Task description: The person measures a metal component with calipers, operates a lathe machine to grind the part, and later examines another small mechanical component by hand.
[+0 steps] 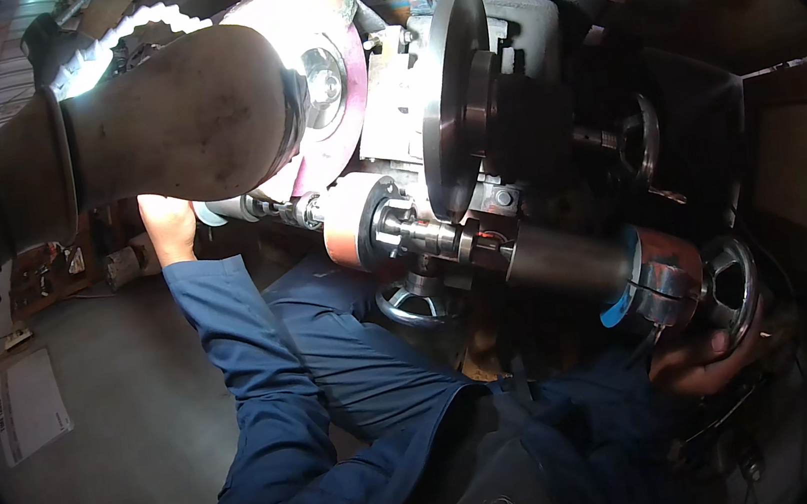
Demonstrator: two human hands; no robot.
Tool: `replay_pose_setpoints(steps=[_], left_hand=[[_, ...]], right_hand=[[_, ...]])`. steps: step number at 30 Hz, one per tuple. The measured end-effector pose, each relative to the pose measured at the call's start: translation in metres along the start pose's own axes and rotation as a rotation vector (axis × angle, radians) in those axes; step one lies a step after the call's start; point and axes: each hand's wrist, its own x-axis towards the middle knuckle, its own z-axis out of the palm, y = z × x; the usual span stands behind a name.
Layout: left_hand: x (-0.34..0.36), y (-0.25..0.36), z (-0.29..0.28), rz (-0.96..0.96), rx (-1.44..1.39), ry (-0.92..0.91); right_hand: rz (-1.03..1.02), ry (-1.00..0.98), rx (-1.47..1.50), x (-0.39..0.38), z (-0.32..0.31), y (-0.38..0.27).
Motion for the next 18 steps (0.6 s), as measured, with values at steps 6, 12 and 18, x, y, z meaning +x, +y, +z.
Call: replay_pose_setpoints(steps=[6,12,18], left_hand=[[-0.005,-0.019,0.01,-0.009,-0.148,0.096],[0.002,-0.013,-0.005,-0.182,-0.17,0.0],[0.0,0.006,0.0,-0.072,-0.015,-0.004]], right_hand=[[-0.148,0.052,-0.075,0.011,0.003,-0.007],[-0.149,0.019,-0.136,0.012,-0.005,-0.004],[-0.159,0.08,-0.07,0.009,0.002,0.003]])
